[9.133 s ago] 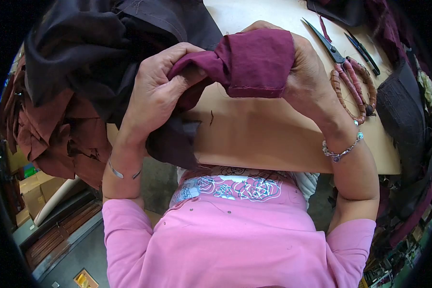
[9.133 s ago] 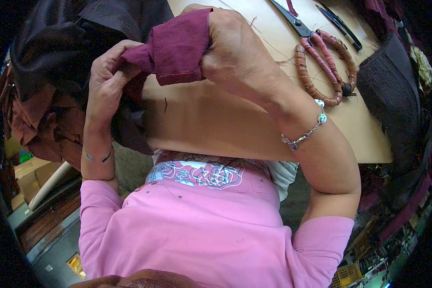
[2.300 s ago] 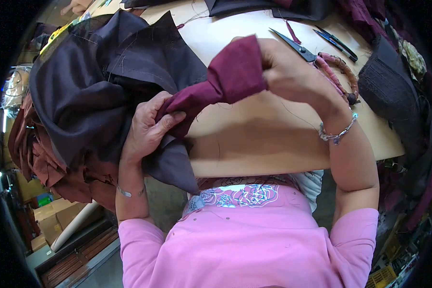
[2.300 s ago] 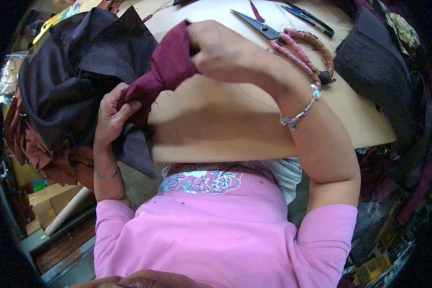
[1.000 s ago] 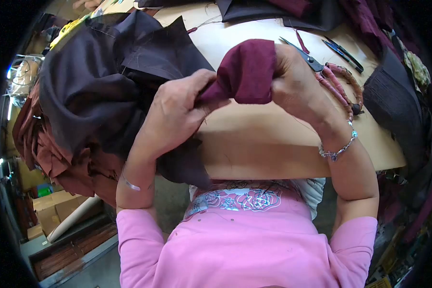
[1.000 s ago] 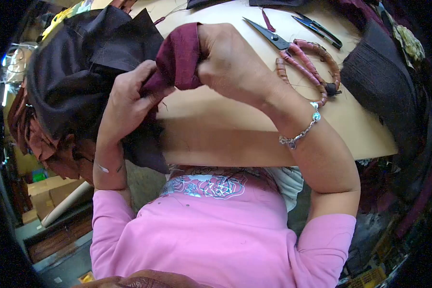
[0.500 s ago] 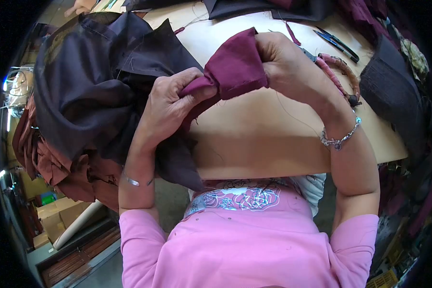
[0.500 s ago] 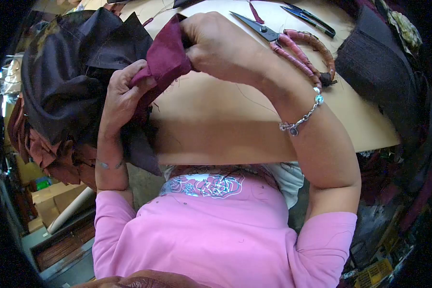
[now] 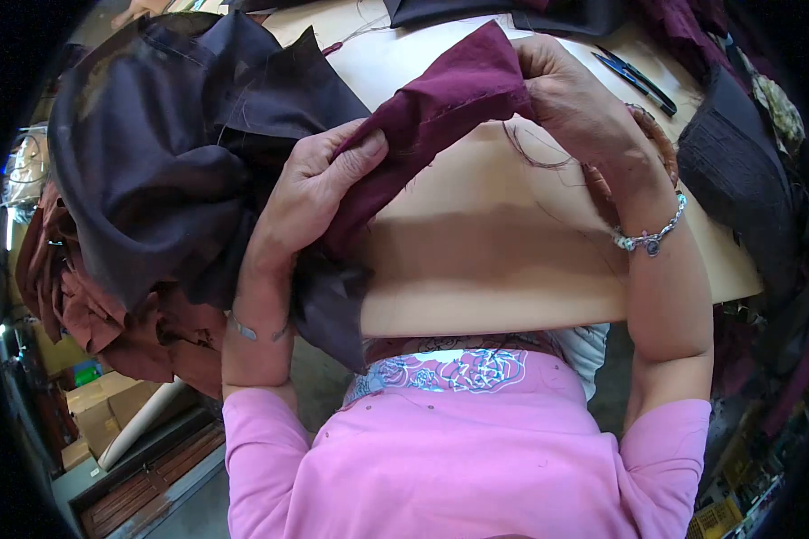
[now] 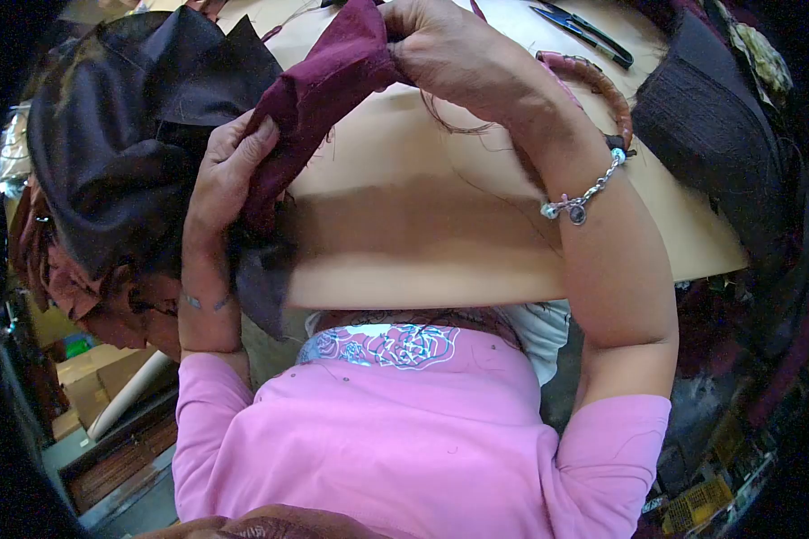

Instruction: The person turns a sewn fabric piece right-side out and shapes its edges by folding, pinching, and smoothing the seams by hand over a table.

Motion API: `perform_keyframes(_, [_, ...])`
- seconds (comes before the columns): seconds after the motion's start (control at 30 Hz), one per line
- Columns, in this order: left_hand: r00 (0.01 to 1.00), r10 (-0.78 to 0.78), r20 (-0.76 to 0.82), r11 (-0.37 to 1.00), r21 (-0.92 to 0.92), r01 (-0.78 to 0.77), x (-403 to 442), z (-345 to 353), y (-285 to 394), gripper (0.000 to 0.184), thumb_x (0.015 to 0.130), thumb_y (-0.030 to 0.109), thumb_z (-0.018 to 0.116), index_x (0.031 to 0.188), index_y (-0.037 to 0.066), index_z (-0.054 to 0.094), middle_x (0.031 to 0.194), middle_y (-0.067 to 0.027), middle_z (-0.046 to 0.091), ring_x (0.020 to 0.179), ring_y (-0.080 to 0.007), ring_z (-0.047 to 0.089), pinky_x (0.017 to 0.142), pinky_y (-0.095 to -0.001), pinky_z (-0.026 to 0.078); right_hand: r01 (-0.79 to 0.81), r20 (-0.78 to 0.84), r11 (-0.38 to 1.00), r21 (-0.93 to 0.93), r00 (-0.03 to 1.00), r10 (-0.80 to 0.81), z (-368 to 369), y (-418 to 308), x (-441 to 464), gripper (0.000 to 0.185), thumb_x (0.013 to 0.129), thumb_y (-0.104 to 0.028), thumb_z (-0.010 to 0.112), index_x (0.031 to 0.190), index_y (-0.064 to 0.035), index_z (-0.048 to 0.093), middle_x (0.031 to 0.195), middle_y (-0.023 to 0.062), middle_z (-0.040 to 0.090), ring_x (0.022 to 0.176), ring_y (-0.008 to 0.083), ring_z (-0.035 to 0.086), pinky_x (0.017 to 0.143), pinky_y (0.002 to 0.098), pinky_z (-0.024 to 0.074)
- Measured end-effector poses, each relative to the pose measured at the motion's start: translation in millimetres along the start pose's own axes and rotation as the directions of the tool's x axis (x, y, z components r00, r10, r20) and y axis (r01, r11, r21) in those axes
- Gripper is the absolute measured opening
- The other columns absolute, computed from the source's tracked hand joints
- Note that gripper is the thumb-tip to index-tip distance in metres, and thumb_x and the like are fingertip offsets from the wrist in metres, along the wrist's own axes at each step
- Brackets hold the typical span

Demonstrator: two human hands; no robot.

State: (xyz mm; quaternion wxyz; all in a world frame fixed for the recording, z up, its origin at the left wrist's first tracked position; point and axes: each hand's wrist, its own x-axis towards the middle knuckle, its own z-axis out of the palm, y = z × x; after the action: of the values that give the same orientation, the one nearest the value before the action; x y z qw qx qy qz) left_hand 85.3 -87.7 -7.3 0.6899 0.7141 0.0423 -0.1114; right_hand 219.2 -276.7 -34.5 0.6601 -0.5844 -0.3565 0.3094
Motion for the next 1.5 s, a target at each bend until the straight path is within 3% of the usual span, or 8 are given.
perform_keyframes(0.33, [1.000, -0.017, -0.008, 0.999, 0.032, 0.017, 1, 6, -9, 0.031, 0.087, 0.020, 0.048, 0.110, -0.001, 0.051, 0.081, 0.0019, 0.058, 0.060, -0.0004, 0.048, 0.050, -0.0156, 0.041, -0.195, 0.080, 0.943, -0.269, 0.971, 0.224, 3, -2, -5, 0.015, 0.080, -0.016, 0.059, 0.086, -0.0025, 0.061, 0.073, -0.0051, 0.057, 0.067, 0.0009, 0.048, 0.058, 0.0175, 0.0391])
perform_keyframes(0.43, [1.000, -0.001, -0.025, 1.000, 0.009, 0.001, 1, 6, -10, 0.030, 0.087, 0.018, 0.049, 0.111, 0.000, 0.051, 0.081, 0.0020, 0.058, 0.060, -0.0002, 0.048, 0.050, -0.0155, 0.041, 0.078, 0.037, 0.993, -0.093, 0.997, -0.075, 8, 13, -3, 0.018, 0.080, -0.014, 0.059, 0.093, -0.0007, 0.060, 0.079, -0.0038, 0.059, 0.071, 0.0011, 0.050, 0.062, 0.0169, 0.0408])
perform_keyframes(0.63, [0.997, 0.041, -0.070, 0.999, 0.020, -0.039, 4, 4, -18, 0.030, 0.087, 0.017, 0.049, 0.112, 0.000, 0.051, 0.079, 0.0015, 0.058, 0.059, -0.0002, 0.049, 0.048, -0.0153, 0.041, 0.031, 0.011, 0.988, -0.148, 0.999, -0.030, -1, 19, -3, 0.020, 0.080, -0.014, 0.059, 0.094, 0.0004, 0.059, 0.083, -0.0034, 0.059, 0.075, 0.0019, 0.050, 0.065, 0.0180, 0.0411])
perform_keyframes(0.9, [0.978, 0.184, -0.094, 0.983, 0.030, -0.182, 4, 4, -23, 0.032, 0.086, 0.013, 0.048, 0.115, -0.001, 0.048, 0.099, -0.0039, 0.058, 0.086, -0.0065, 0.053, 0.077, -0.0197, 0.043, 0.264, -0.001, 0.946, -0.188, 0.963, -0.269, 15, 6, 4, 0.013, 0.074, -0.007, 0.063, 0.084, 0.0003, 0.060, 0.079, 0.0007, 0.060, 0.072, 0.0057, 0.052, 0.063, 0.0212, 0.0425])
perform_keyframes(1.03, [0.999, -0.028, -0.033, 0.998, -0.057, 0.026, 1, -2, -13, 0.032, 0.087, 0.013, 0.048, 0.115, 0.000, 0.048, 0.097, -0.0033, 0.058, 0.086, -0.0061, 0.052, 0.076, -0.0192, 0.043, 0.411, 0.071, 0.788, -0.459, 0.901, -0.429, 18, 3, 7, 0.008, 0.071, -0.003, 0.061, 0.077, -0.0004, 0.058, 0.078, 0.0070, 0.058, 0.071, 0.0162, 0.054, 0.062, 0.0258, 0.0420])
perform_keyframes(1.2, [0.994, 0.092, -0.058, 0.991, -0.097, -0.097, 3, 5, -18, 0.032, 0.086, 0.014, 0.051, 0.115, 0.001, 0.049, 0.093, -0.0008, 0.059, 0.083, -0.0054, 0.052, 0.075, -0.0190, 0.043, 0.392, 0.126, 0.605, -0.693, 0.892, -0.434, 17, -4, 3, 0.007, 0.067, -0.003, 0.059, 0.070, -0.0003, 0.053, 0.078, 0.0130, 0.054, 0.069, 0.0278, 0.053, 0.059, 0.0300, 0.0405])
perform_keyframes(1.33, [0.992, 0.111, -0.056, 0.991, 0.077, -0.107, 1, 7, -13, 0.036, 0.079, 0.013, 0.060, 0.111, 0.000, 0.051, 0.091, -0.0002, 0.059, 0.082, -0.0053, 0.052, 0.074, -0.0194, 0.042, 0.383, 0.104, 0.685, -0.620, 0.905, -0.412, 21, -4, 5, 0.007, 0.068, -0.004, 0.060, 0.070, -0.0010, 0.054, 0.085, 0.0126, 0.055, 0.074, 0.0267, 0.053, 0.065, 0.0305, 0.0401])
perform_keyframes(1.5, [0.983, 0.171, -0.073, 0.924, 0.357, -0.134, 2, 7, -16, 0.033, 0.070, 0.010, 0.069, 0.099, 0.000, 0.057, 0.082, 0.0010, 0.060, 0.072, -0.0043, 0.051, 0.067, -0.0198, 0.043, 0.413, 0.115, 0.453, -0.790, 0.826, -0.552, 20, -7, 2, 0.009, 0.069, -0.009, 0.063, 0.073, -0.0024, 0.058, 0.109, 0.0127, 0.049, 0.097, 0.0265, 0.046, 0.083, 0.0347, 0.0339])
